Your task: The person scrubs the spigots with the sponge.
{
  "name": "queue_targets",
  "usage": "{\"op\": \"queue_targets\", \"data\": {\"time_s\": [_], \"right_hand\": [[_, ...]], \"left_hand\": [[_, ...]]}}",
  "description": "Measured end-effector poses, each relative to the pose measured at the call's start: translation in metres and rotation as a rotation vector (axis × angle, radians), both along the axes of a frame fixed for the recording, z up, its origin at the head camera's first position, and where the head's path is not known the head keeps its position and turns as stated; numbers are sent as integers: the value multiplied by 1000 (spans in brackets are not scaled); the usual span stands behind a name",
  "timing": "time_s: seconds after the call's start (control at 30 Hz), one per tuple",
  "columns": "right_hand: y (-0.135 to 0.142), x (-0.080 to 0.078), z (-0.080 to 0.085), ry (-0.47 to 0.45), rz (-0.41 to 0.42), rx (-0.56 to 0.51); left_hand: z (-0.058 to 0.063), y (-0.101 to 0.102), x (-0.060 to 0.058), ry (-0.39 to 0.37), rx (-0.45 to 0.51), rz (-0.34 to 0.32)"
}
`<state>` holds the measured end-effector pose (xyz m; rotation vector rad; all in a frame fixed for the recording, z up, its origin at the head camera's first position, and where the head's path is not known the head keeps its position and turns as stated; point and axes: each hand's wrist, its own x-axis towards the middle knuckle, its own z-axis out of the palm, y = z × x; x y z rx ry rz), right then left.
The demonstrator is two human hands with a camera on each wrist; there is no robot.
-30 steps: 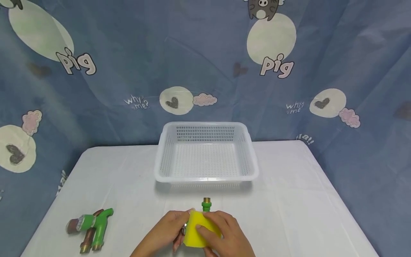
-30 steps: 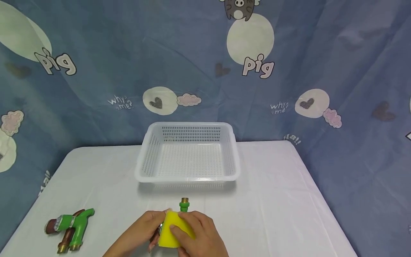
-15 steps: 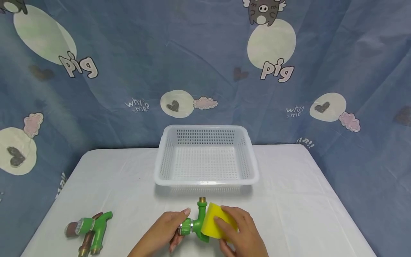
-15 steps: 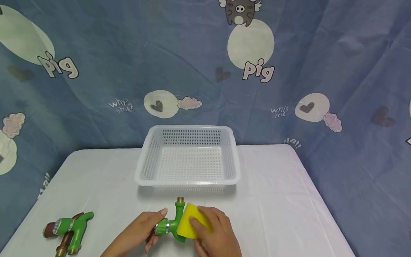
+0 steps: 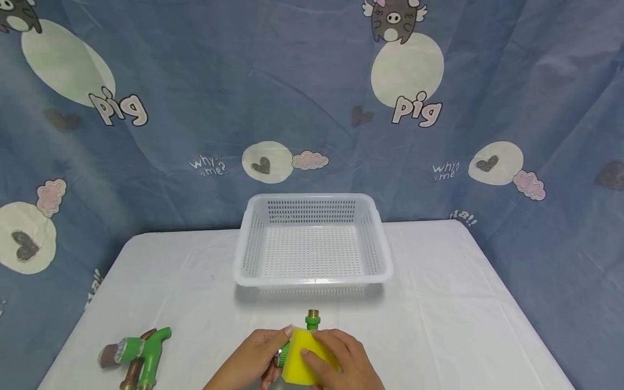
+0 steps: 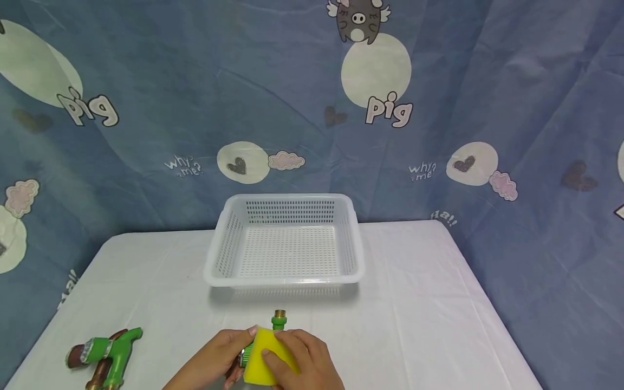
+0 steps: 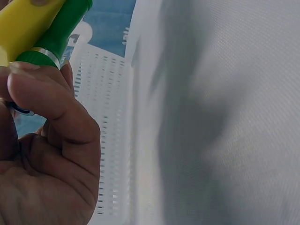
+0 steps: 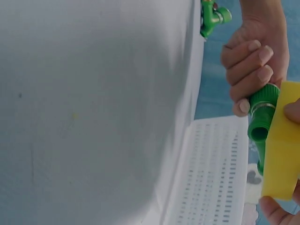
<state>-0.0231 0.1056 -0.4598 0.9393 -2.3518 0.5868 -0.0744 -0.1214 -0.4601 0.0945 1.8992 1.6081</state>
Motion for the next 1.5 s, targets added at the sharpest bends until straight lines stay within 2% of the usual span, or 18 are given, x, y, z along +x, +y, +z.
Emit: {"op": "queue_targets", "data": {"time_s": [0.27,0.43,0.53,0.63,0.77,0.93,1.13,1.37,1.5], "right_hand": [[16,-10,1,7,-77,32],[26,-10,4,-40,-135,35],[26,-8,6,-56,-124,7],[21,-7,8,-26,-78,-33],[10,-4,8,3,-43,-19],[4,-1,8,-13,-42,22],[15,-8,4,19,-58,9],[34,-15,0,8,-103,-20],[39,-16,1,23,-101,-51]], "left_hand": [[1,2,0,-8,-23,21],[1,0,-2,8,-29,14],[2,1,-3,21,-40,7],[1,1,-3,16,-34,5],[1,2,-2,2,-6,0],[2,2,-2,-12,0,5],[4,3,-1,-9,-21,19],[5,0,-3,43,-20,-9],[5,-2,-3,32,-6,-12]]}}
